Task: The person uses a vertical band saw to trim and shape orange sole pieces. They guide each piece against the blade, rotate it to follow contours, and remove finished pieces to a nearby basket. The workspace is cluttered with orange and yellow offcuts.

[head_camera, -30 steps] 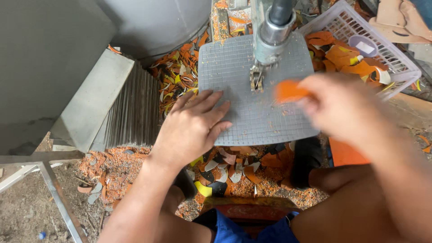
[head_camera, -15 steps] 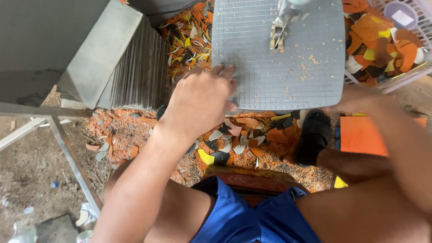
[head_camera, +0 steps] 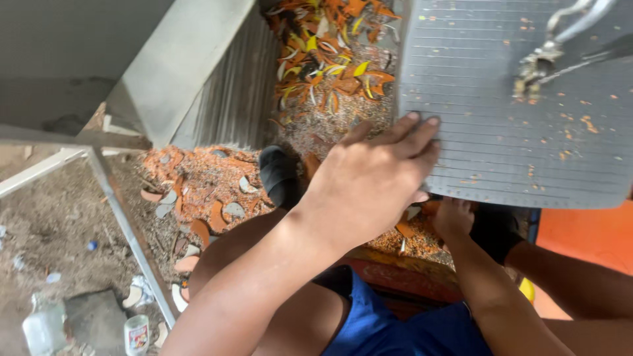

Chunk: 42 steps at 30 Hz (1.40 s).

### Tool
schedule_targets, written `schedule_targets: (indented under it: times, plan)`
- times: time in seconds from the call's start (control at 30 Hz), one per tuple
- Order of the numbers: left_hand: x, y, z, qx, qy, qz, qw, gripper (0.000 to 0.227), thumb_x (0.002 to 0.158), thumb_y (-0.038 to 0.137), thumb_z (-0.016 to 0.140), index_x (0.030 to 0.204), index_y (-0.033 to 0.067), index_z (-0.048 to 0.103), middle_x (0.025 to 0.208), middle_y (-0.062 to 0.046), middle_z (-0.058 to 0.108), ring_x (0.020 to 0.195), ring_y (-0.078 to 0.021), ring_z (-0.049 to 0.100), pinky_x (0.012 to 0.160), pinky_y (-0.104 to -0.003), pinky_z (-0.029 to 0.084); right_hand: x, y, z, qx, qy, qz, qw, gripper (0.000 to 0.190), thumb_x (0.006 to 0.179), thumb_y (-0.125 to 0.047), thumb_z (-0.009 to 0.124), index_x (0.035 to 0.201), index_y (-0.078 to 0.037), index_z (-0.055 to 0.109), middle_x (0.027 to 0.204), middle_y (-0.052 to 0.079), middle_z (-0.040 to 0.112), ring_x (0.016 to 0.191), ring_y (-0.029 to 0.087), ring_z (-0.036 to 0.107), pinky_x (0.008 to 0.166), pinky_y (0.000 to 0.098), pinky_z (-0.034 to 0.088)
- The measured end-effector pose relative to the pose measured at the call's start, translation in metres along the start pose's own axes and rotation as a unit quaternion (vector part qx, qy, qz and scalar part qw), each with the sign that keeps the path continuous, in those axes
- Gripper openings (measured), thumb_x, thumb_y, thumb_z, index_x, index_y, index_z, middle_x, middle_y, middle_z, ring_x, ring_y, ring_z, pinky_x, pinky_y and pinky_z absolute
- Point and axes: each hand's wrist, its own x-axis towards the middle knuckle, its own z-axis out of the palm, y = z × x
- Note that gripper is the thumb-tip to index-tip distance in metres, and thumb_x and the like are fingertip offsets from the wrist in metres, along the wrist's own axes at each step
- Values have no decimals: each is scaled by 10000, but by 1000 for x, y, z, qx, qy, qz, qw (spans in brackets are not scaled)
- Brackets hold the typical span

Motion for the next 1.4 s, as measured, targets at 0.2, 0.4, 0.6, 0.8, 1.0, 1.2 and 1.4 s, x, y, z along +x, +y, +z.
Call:
schedule_targets:
  times: [0.2, 0.4, 0.6, 0.8, 1.0, 1.2, 1.4]
  plan:
    - [0, -3, 0, -17, -8, 4, 1000, 484, 778, 298, 820, 1184, 56, 714, 1427, -109, 613, 1303, -246, 616, 1048, -495, 509, 12, -14, -42, 22, -272, -122, 954, 418, 969, -159, 634, 1377, -65, 629, 1195, 187, 781, 1061, 296, 795, 932, 422, 620]
    - [13, 4, -4, 8, -86, -24, 996, 411, 846, 273, 768, 1204, 79, 710, 1459, -104, 568, 1237, -298, 629, 981, -459, 532, -66, -35, -155, -170, -250, -332, 894, 725, 871, 70, 546, 1454, -361, 573, 1376, 66, 650, 1214, 266, 671, 1048, 390, 556]
    - [15, 7, -2, 26, -115, -70, 991, 358, 889, 317, 753, 1182, 114, 722, 1457, -109, 564, 1184, -314, 654, 983, -444, 540, -162, 15, -277, -134, -159, -441, 873, 615, 828, -281, 762, 1419, -286, 589, 1293, 58, 682, 1222, 279, 637, 1014, 432, 510]
    - [5, -2, 0, -5, -33, 5, 999, 383, 871, 266, 772, 1202, 82, 715, 1441, -116, 600, 1253, -297, 635, 941, -438, 563, -192, 42, -313, -157, -177, -293, 926, 476, 837, -305, 740, 1287, -418, 630, 1100, -114, 786, 1064, 140, 764, 904, 365, 615]
    - [1, -6, -1, -9, -26, 19, 999, 396, 914, 276, 767, 1243, 65, 706, 1457, -100, 597, 1311, -260, 619, 991, -422, 566, -163, 44, -284, -215, -229, -295, 902, 474, 881, -221, 699, 1320, -354, 579, 1140, -101, 770, 1044, 115, 776, 874, 357, 633]
    - [-2, -13, 5, -17, -2, 36, 999, 423, 879, 274, 768, 1246, 73, 710, 1451, -70, 607, 1322, -228, 621, 996, -435, 558, -136, 102, -279, 2, -237, -422, 875, 575, 841, -161, 732, 1392, -272, 610, 1164, -26, 760, 1114, 152, 738, 943, 373, 591]
    - [6, -12, -3, -45, -16, 26, 999, 336, 891, 279, 774, 1158, 77, 742, 1402, -90, 643, 1289, -265, 627, 999, -429, 553, -107, 124, -283, 178, 64, -359, 914, 538, 924, -106, 719, 1445, -141, 589, 1189, 108, 709, 1040, 232, 722, 901, 400, 590]
